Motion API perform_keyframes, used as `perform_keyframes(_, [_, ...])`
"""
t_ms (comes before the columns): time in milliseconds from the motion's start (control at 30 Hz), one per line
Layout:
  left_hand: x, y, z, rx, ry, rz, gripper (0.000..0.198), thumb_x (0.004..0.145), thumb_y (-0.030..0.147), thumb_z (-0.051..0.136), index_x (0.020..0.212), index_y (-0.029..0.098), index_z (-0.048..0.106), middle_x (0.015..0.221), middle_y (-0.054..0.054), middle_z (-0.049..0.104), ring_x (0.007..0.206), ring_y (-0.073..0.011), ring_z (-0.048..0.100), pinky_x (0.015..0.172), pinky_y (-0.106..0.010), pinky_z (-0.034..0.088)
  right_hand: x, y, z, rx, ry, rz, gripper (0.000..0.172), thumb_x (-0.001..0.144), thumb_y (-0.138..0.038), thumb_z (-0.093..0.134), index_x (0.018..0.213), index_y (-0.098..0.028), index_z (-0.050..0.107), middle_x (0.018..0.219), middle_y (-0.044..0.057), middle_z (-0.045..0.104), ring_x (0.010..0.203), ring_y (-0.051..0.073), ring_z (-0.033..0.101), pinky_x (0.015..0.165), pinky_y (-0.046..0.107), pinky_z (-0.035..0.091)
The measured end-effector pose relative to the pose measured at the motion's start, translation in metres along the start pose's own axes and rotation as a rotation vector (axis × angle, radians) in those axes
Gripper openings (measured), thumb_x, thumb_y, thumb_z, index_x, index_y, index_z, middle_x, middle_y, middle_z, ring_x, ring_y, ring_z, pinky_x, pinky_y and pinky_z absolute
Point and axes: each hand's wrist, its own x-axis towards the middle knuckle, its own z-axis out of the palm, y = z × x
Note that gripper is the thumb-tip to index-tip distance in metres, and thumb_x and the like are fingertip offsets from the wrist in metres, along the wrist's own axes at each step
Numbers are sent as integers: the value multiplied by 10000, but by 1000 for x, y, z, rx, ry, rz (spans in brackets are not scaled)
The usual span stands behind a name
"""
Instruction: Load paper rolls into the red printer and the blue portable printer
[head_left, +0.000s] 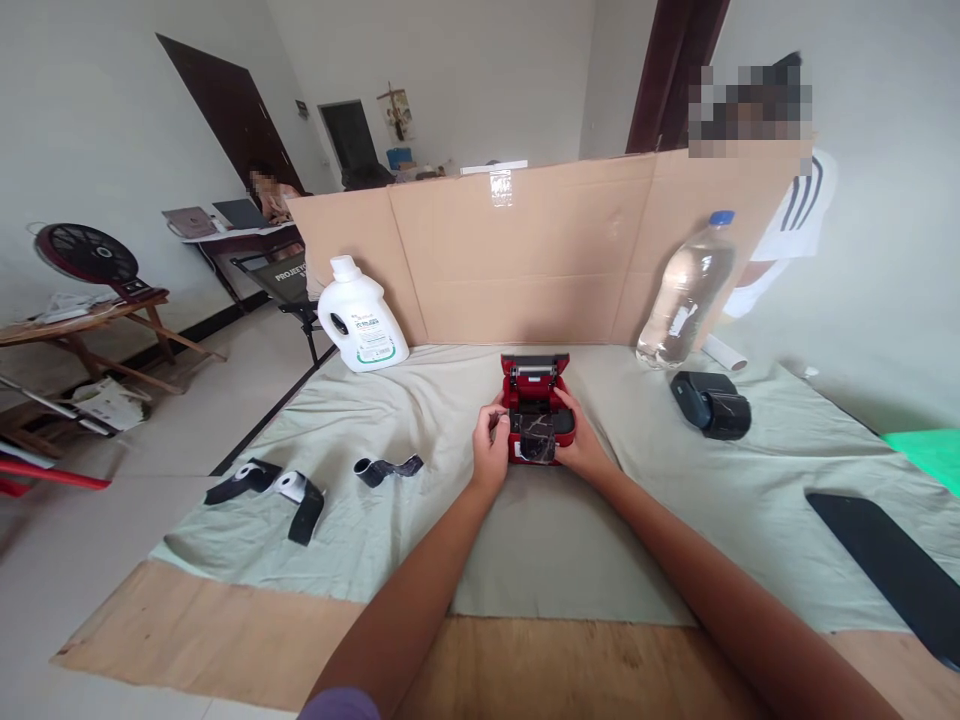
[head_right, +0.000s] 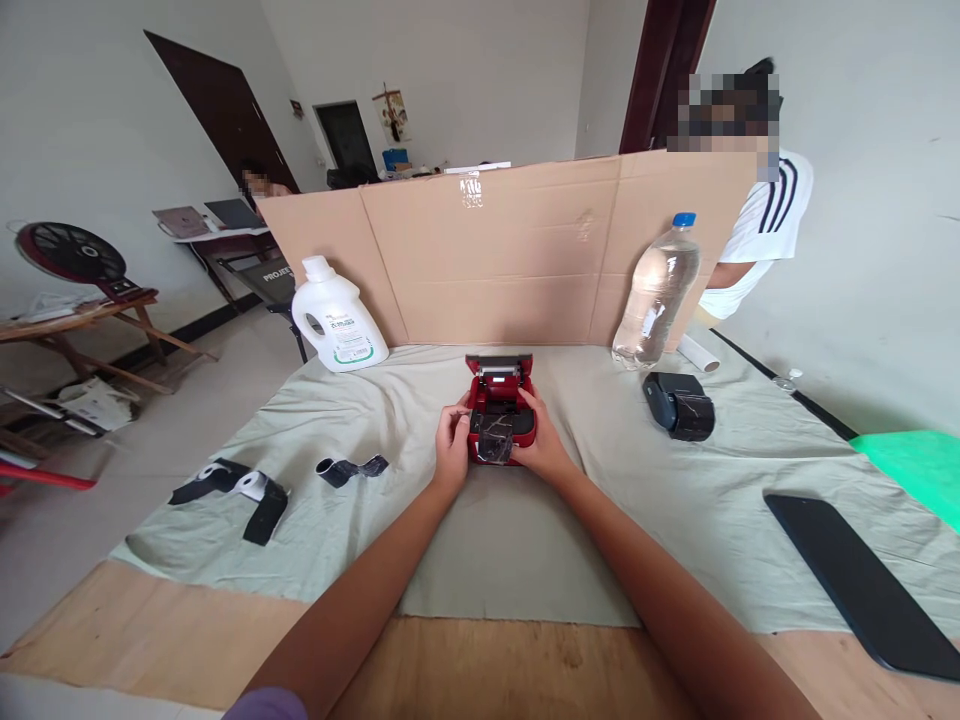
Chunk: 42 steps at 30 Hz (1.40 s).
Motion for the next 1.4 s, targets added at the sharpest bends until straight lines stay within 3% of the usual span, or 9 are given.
perform_keyframes(133, [0,1,0,-35,-16,-24,141,966,330,473,983,209,544,1335,-126,627,1209,-215,595,1015,-372,443,3,-7,-17,57,-34,18,785,831,-564,657,1502,-271,373,1615,109,312,1481,308,314,1190,503,302])
perform_keyframes(300, [0,-1,-1,-34,-27,-37,140,966,327,481,980,203,544,1369,-132,612,1195,-210,605,1020,-377,436,48,-32,-45,-66,-10,126,416,956,-504,455,1205,-243,664,1202,90,715,1117,262,658,971,430,510])
perform_keyframes(400, [0,-1,-1,-52,-31,-36,143,966,323,484,997,199,547,1363,-141,615,1216,-214,596,1035,-388,430,88,-45,-41,-404,-318,194,280,902,-324,522,1026,-208,745,1022,78,769,939,248,697,905,394,516])
perform_keyframes(500, [0,0,-2,-61,-33,-46,138,969,314,483,1006,198,549,1372,-144,609,1227,-218,592,1036,-397,433,116,-52,-23,-704,-708,184,328,796,-171,586,1076,-218,751,1087,65,760,1027,259,671,917,353,490])
perform_keyframes(633, [1,2,-2,-71,-39,-38,127,967,299,490,1003,196,555,1370,-144,611,1219,-217,599,1017,-391,450,131,-52,1,-948,-895,252,352,713,-162,663,1039,-254,760,1085,66,753,1104,318,624,895,369,477])
perform_keyframes(833, [2,5,-3,-69,-50,-25,104,963,272,492,993,200,560,1367,-136,614,1219,-217,598,1013,-397,455,140,-50,13,-1014,-915,310,149,673,-168,670,804,-196,735,864,100,734,932,321,651,796,375,463])
perform_keyframes(1000, [2,6,-5,-149,-33,-5,140,963,295,497,976,184,581,1341,-153,625,1243,-230,584,1055,-428,432,140,-78,-10,-848,-925,282,134,775,-261,599,848,-174,669,857,50,702,800,206,632,677,276,443])
perform_keyframes(1200, [34,34,-19,-243,119,68,179,944,365,546,949,188,571,1245,-155,676,1188,-238,624,1048,-451,444,111,-130,-32,-396,-661,312,239,858,-392,530,886,-184,644,782,14,640,707,176,577,639,287,453])
perform_keyframes(1400, [71,103,-61,125,-391,188,296,863,297,666,1153,240,683,1164,-95,700,1082,-231,650,911,-351,518,96,-151,-10,-161,-524,194,351,888,-369,543,1182,-234,680,1034,51,712,931,249,650,808,381,535])
